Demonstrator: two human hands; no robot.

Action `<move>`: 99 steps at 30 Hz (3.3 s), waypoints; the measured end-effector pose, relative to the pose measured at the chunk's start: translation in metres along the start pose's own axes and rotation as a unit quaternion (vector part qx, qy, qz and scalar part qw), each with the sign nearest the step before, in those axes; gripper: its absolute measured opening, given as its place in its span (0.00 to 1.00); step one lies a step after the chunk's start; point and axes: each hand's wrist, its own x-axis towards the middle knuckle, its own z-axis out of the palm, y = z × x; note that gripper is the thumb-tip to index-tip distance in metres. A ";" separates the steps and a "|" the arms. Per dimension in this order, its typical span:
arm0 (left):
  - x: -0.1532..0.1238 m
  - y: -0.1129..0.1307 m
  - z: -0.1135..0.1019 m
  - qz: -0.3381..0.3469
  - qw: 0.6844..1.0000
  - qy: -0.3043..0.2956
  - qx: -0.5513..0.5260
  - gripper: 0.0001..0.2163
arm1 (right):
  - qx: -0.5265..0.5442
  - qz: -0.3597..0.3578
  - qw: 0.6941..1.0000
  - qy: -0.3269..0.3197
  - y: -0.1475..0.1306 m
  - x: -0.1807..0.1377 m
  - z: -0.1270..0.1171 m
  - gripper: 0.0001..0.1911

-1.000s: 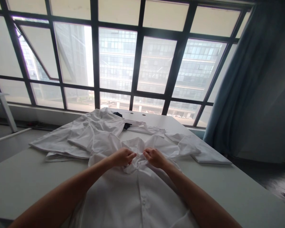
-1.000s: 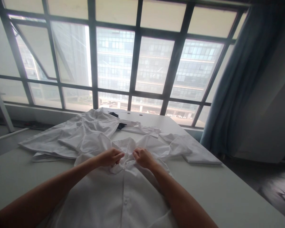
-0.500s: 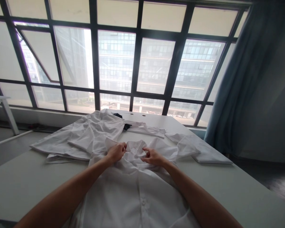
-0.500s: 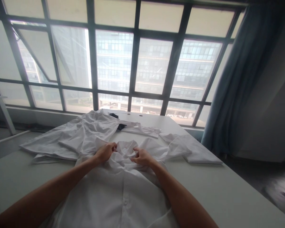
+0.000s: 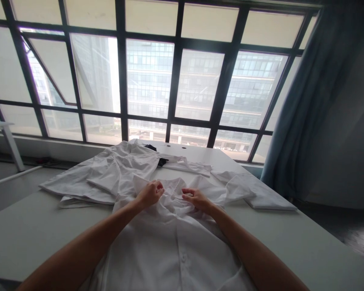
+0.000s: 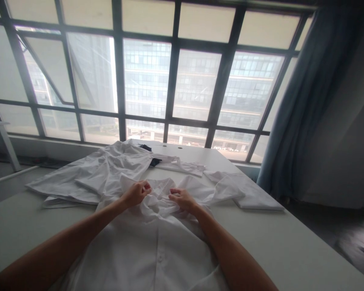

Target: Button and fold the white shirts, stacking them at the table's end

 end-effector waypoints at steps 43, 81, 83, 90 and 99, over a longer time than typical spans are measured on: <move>0.013 -0.030 -0.053 -0.014 0.973 -0.098 -0.210 0.21 | 0.076 -0.066 0.991 0.087 -0.030 -0.011 -0.016 0.20; -0.001 0.016 -0.056 -0.019 0.987 0.116 0.111 0.07 | -0.464 -0.065 0.847 0.252 -0.081 -0.046 -0.004 0.08; 0.000 0.013 -0.054 -0.075 0.995 0.032 0.049 0.11 | -0.420 -0.033 0.875 0.238 -0.075 -0.043 -0.006 0.14; 0.002 0.020 -0.056 -0.165 0.900 -0.099 -0.390 0.24 | 0.052 0.019 0.997 0.051 -0.063 -0.033 -0.013 0.25; 0.001 0.023 -0.055 -0.007 0.871 -0.060 -0.488 0.37 | 0.269 -0.049 0.961 -0.036 -0.065 -0.036 -0.015 0.20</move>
